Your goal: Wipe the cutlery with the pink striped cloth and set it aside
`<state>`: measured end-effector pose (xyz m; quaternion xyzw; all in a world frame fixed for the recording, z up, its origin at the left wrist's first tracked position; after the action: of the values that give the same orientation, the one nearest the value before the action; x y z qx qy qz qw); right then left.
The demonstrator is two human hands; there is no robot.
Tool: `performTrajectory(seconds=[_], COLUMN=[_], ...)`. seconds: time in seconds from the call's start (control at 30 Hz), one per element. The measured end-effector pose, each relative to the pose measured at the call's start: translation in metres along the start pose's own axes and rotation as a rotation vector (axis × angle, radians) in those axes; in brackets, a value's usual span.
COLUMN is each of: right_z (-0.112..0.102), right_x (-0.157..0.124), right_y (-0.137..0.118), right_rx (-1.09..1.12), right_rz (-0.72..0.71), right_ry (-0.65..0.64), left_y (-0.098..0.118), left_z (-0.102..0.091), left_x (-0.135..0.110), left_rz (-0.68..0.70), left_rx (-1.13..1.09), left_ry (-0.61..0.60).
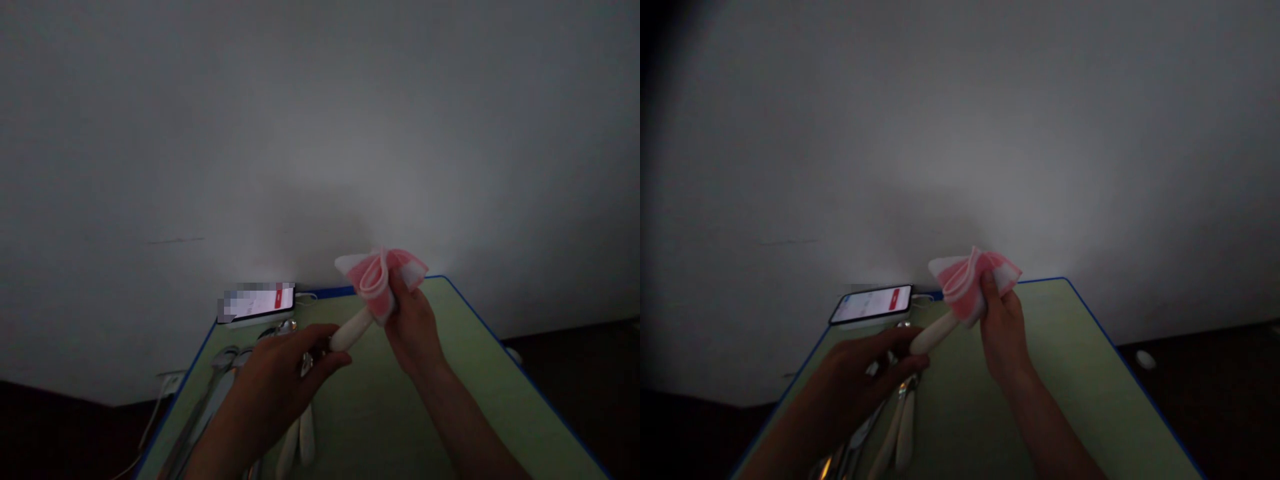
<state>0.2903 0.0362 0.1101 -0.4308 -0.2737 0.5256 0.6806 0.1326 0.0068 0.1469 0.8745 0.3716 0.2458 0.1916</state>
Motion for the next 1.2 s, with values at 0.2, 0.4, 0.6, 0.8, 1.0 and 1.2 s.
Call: performTrajectory(seconds=[0.2, 0.4, 0.6, 0.8, 1.0, 1.2], right_z=[0.008, 0.005, 0.002, 0.001, 0.005, 0.009], right_x=[-0.001, -0.008, -0.007, -0.005, -0.009, -0.01], right_y=[0.01, 0.006, 0.003, 0.006, -0.001, 0.002], right_rx=[0.01, -0.192, -0.293, -0.288, -0.32, -0.307], right_rz=[0.007, -0.032, -0.054, -0.041, -0.066, -0.044], right_ry=[-0.069, -0.016, 0.024, 0.027, -0.013, -0.049], left_y=[-0.006, -0.002, -0.001, -0.002, -0.002, -0.003], left_z=[-0.001, 0.01, 0.014, 0.014, 0.014, 0.014], left_x=[-0.002, 0.002, 0.004, 0.001, 0.002, 0.002], left_rz=[-0.02, -0.011, -0.014, 0.013, 0.007, 0.009], left_rx=[0.056, 0.072, 0.066, 0.062, 0.068, 0.094], left_ry=[0.025, -0.06, -0.084, -0.061, -0.059, -0.065])
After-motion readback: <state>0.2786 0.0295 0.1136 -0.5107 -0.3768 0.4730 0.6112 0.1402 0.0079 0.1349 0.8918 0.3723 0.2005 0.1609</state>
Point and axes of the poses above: each hand's wrist, its own x-axis towards the middle knuckle, its own z-axis out of the palm, y = z × x, the point moved 10 cm from there along x, towards the middle knuckle, and after that the axes turned 9 degrees about z, right-handed, at the moved point
